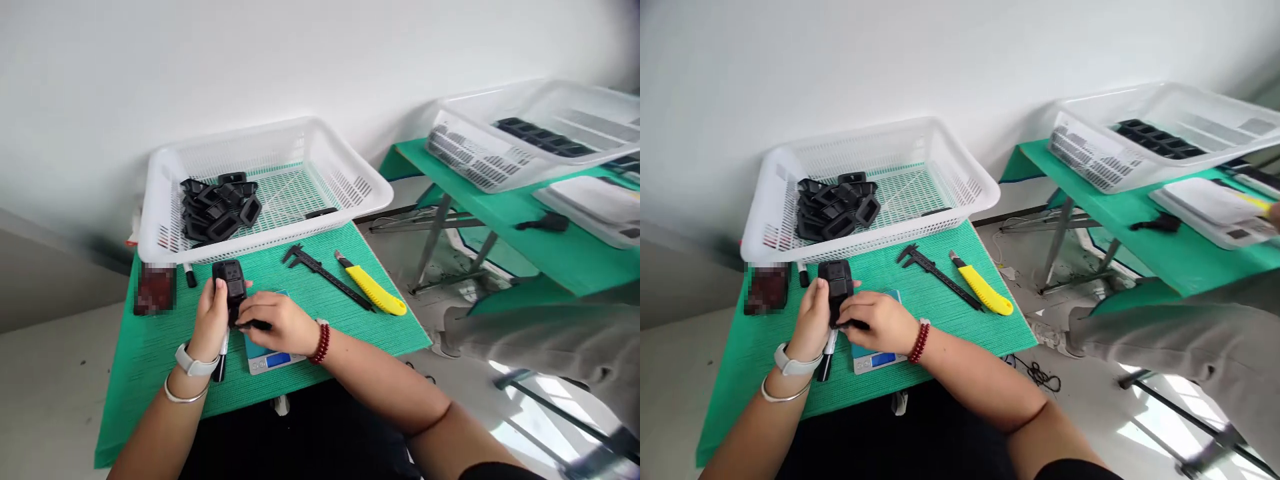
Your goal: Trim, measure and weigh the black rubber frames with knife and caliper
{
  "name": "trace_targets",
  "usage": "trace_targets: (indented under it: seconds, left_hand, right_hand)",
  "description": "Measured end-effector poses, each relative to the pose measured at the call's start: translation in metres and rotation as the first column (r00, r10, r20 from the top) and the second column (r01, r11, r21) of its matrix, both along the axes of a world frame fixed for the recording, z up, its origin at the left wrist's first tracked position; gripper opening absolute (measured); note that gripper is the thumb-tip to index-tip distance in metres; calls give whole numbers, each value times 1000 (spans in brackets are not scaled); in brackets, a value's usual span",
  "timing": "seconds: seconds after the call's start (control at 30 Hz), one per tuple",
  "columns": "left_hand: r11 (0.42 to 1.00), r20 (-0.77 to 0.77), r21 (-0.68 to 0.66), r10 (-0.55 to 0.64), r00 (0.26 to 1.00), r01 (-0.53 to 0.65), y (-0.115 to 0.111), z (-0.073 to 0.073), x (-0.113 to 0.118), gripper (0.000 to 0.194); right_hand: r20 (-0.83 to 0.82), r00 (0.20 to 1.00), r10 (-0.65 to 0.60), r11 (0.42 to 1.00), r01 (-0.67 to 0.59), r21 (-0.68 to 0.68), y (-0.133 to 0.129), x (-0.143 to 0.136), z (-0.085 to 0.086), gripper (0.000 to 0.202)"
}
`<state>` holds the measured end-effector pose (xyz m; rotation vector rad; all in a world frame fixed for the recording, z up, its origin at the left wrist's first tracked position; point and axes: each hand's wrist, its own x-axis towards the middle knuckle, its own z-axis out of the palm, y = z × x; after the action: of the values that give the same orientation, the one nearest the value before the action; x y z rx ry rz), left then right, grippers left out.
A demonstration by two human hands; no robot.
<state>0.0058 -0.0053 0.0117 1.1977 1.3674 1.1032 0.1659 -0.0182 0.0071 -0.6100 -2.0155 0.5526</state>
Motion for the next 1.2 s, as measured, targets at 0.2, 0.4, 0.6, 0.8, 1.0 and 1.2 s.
trace_targets:
  seconds: [0.2,0.4,0.6,0.8,1.0,1.2]
  left_hand:
    - [999,192,-6,-44,980,46,1,1,4,35]
    - [985,221,-29,-157,963,167,-1,-3,6,36]
    - [990,308,-61,-100,946,124,-2,4,2,39]
    - [970,356,-113,-164,920,217,-3,2,4,45]
    - [993,358,-117,24,933,19,0,-7,5,43]
    - [989,423,-147,52,904,12,5,-6,4,45]
  right_hand:
    - [-192,936,-294,956,286,-71,-2,9,11,13]
    - [-151,943,-296,955,286,-81,-2,7,8,15]
    - [-153,874,-461,883,436,-174,1,11,3,9]
    - [-198,836,-511,842,442,-309,4,14,5,6]
    - [-112,983,-143,980,125,-152,-1,7,5,14]
    - [-116,990,-77,989,61,-134,0,9,6,13]
